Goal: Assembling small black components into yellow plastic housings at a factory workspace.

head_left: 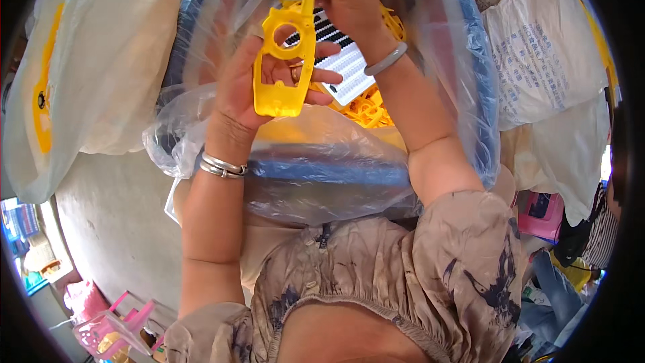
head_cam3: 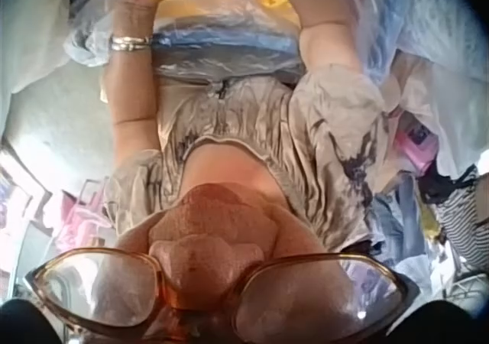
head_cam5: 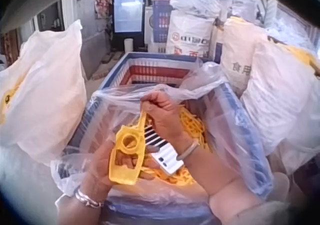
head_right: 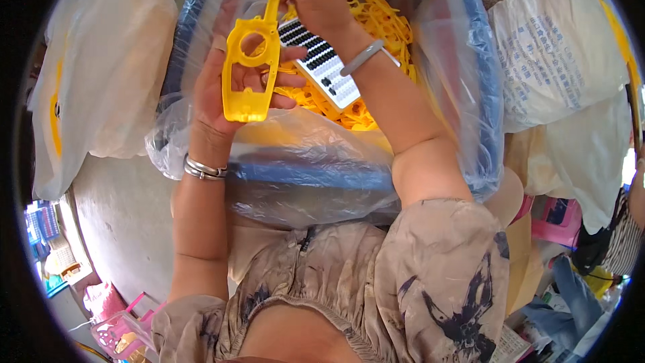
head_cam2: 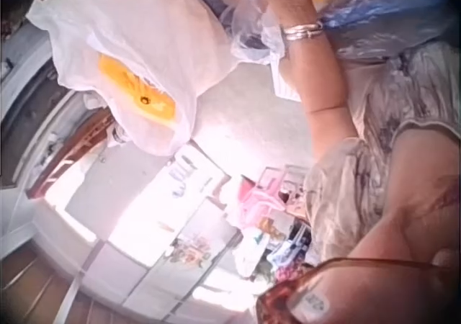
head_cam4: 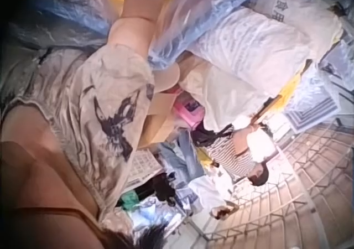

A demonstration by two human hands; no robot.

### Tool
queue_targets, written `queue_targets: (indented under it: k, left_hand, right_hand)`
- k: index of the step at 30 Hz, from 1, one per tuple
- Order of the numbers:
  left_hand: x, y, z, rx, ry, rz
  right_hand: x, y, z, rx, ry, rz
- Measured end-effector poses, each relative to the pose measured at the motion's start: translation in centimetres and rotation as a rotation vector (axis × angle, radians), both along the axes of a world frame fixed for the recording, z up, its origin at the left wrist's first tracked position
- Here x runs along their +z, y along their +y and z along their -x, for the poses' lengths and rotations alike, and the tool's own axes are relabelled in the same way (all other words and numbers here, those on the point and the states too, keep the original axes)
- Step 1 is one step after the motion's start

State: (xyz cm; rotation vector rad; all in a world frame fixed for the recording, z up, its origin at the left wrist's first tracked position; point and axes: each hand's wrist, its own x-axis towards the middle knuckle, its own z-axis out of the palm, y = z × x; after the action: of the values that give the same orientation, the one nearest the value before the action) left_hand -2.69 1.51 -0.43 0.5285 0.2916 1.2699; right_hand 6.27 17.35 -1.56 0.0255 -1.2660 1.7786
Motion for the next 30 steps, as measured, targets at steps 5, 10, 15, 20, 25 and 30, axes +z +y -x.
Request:
queue_targets:
  k: [5,10,15,20,25,30]
  left_hand:
    - [-2.1,0.0,2.5,0.123,-0.053,0.032]
    - [-2.2,-0.1,3.2,0.311,0.059,0.092]
    - [-2.8,0.3,4.1,0.234,0.071,0.048]
    - [-2.7,0.1,4.2,0.268,0.057,0.069]
    - [-2.9,0.2,4.6,0.313,0.079,0.125]
    - [-1.6,0.4,3.3,0.471,0.095,0.287]
  right_hand:
    - [-9.4,3.0,0.9,-0.129,-0.608,0.116]
    - [-21.7,1.7,-5.3,0.211,-1.746,-0.757]
    - [-24.2,1.2,-7.7,-0.025,-1.629,-0.590]
    - [-22.9,-0.7,-6.5,-0.086,-1.753,-0.853]
    - [-19.4,-1.3,-5.4,-0.174,-1.733,-0.999]
    - [-14.7,1.0,-3.1,-0.457,-1.551,-1.339]
